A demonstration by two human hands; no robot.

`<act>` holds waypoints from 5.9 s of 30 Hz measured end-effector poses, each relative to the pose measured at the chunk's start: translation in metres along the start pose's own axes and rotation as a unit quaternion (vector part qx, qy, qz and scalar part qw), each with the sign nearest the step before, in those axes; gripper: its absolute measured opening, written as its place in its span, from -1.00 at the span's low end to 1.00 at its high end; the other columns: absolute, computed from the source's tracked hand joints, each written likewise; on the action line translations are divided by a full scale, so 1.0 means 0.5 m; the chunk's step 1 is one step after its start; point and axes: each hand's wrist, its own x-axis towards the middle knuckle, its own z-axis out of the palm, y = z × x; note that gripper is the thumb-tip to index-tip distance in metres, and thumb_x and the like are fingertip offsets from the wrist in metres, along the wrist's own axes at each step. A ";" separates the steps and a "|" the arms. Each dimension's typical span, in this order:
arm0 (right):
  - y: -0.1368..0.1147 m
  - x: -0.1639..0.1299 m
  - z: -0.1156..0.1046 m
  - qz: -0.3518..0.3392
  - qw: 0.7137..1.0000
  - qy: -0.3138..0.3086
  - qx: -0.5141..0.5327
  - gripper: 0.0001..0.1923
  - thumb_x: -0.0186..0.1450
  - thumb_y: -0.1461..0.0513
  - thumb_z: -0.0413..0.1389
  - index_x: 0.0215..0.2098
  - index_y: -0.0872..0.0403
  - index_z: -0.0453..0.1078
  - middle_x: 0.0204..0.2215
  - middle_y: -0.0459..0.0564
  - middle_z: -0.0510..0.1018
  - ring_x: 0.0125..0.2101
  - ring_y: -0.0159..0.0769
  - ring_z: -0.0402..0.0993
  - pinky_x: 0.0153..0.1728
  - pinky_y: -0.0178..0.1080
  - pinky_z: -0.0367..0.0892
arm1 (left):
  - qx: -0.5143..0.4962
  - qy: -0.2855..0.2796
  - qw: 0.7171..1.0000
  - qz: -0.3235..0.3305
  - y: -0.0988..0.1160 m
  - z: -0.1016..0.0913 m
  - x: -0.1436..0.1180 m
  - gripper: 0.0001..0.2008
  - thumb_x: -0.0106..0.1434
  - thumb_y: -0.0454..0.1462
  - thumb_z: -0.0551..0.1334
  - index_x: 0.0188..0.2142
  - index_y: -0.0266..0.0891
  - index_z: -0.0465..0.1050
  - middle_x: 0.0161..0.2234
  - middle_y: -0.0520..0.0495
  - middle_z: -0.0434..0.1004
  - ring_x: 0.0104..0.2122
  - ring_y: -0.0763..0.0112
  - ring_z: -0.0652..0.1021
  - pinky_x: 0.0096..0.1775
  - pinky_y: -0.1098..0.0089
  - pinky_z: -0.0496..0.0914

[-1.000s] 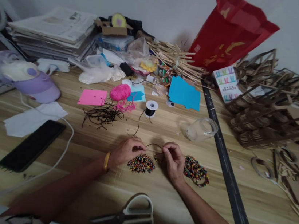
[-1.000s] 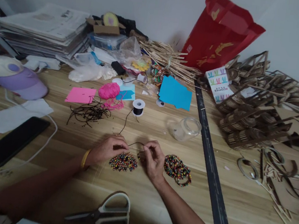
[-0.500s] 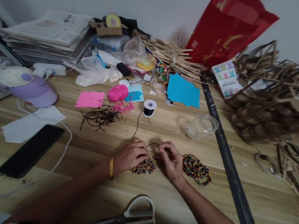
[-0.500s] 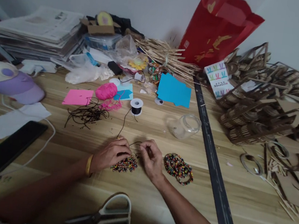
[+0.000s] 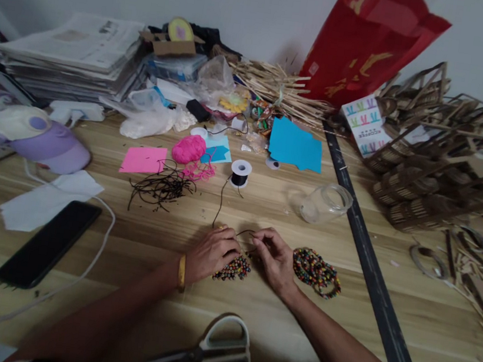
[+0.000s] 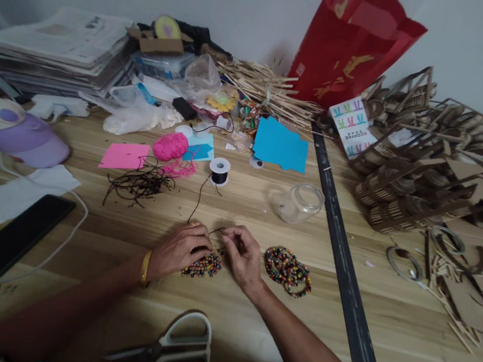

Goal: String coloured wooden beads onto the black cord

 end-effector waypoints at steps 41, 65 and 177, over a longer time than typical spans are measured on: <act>-0.011 -0.006 0.007 -0.180 0.971 -0.078 -0.135 -0.91 0.32 0.27 0.07 -0.31 0.05 0.42 -0.41 0.00 0.53 -0.33 -0.26 0.44 -0.28 -0.19 0.35 | -0.478 0.070 0.850 -0.209 -0.016 -0.023 0.002 -0.85 -0.01 -0.29 0.36 -0.43 -0.35 0.53 -0.45 -0.07 0.59 -0.42 0.42 0.53 -0.29 0.43 0.40; -0.011 -0.010 0.006 -0.196 0.962 -0.090 -0.169 -0.91 0.33 0.26 0.02 -0.34 0.04 0.33 -0.47 -0.02 0.46 -0.39 -0.25 0.34 -0.34 -0.18 0.28 | -0.489 0.065 0.849 -0.190 -0.020 -0.019 -0.004 -0.84 0.01 -0.28 0.35 -0.40 -0.35 0.57 -0.41 -0.11 0.63 -0.39 0.39 0.57 -0.26 0.41 0.44; -0.008 -0.007 0.005 -0.225 0.950 -0.109 -0.188 -0.90 0.35 0.29 0.01 -0.28 0.05 0.36 -0.42 -0.02 0.48 -0.35 -0.27 0.37 -0.21 -0.15 0.28 | -0.457 0.064 0.869 -0.180 -0.009 -0.016 -0.009 -0.86 0.05 -0.30 0.33 -0.39 -0.38 0.56 -0.40 -0.13 0.61 -0.38 0.38 0.56 -0.26 0.42 0.43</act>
